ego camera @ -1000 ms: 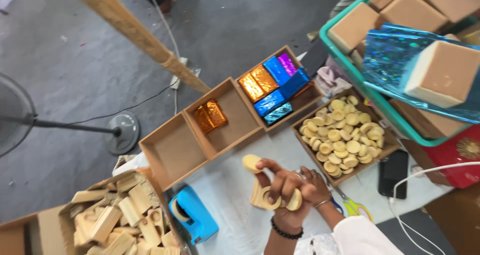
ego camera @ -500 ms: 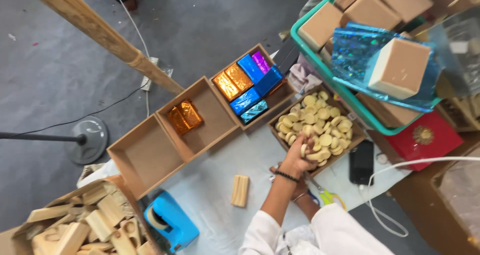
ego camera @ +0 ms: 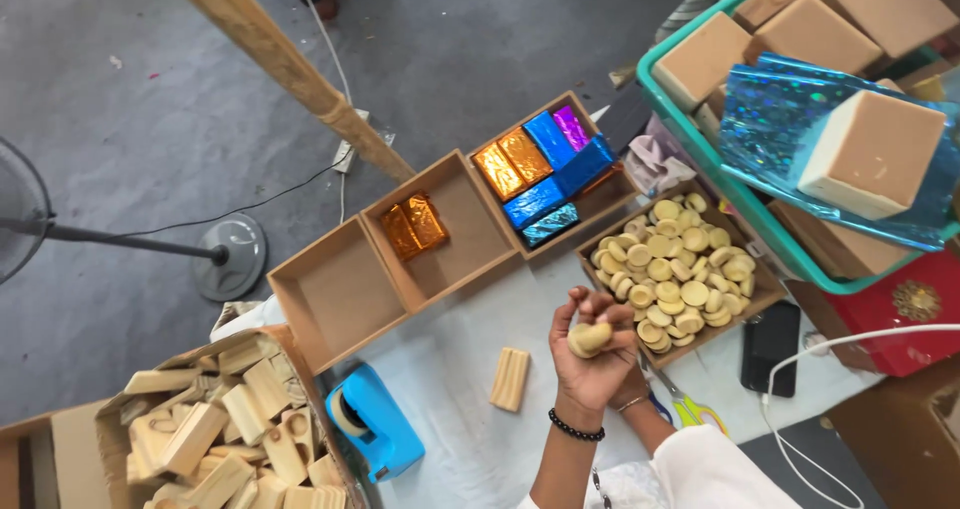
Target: The person wipes several small wooden blocks and round wooden discs with a white cloth. They handle the items one at a time, turning them over to wipe different sides, then place them on the table. The person also picks up and wipes additional round discs from a nearby box.
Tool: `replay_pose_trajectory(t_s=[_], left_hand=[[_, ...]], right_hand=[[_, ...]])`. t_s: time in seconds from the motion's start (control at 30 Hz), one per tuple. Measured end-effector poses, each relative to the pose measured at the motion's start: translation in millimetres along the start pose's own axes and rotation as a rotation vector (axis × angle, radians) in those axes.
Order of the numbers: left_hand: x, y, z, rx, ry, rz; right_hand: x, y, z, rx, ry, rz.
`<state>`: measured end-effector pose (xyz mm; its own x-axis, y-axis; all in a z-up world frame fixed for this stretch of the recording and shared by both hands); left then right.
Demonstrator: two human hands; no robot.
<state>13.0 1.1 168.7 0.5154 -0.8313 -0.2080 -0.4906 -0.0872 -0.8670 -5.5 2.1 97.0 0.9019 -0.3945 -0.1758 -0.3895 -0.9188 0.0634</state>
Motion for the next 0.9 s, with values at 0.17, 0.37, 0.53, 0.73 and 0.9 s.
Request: replay_pose_trajectory(t_s=[0.17, 0.37, 0.53, 0.73, 0.9], left_hand=[[-4, 3, 33, -0.041, -0.112, 0.037], [-11, -14, 68, 0.389, -0.395, 0.091], [-10, -56, 44, 0.26, -0.227, -0.065], [-12, 37, 102, 0.419, -0.285, -0.124], [-14, 69, 112, 0.964, -0.537, 0.591]], right_hand=[[-21, -17, 133, -0.513, 0.06, -0.087], [-28, -20, 173, -1.046, 0.214, -0.121], [-31, -19, 150, -0.999, 0.287, -0.06], [-29, -17, 130, -0.998, 0.275, -0.049], [-28, -20, 178, -0.917, 0.236, -0.061]])
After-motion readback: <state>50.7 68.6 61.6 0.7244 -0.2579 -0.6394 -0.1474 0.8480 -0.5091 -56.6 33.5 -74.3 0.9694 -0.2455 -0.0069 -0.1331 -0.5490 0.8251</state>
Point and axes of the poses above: each hand's wrist, its own x-axis towards the middle knuckle, its own y-axis out of the back of the hand, z = x × y, the point moved 10 cm from there along x, towards the middle knuckle, and after that the axes turned 4 degrees about x, right-handed, at the moved point
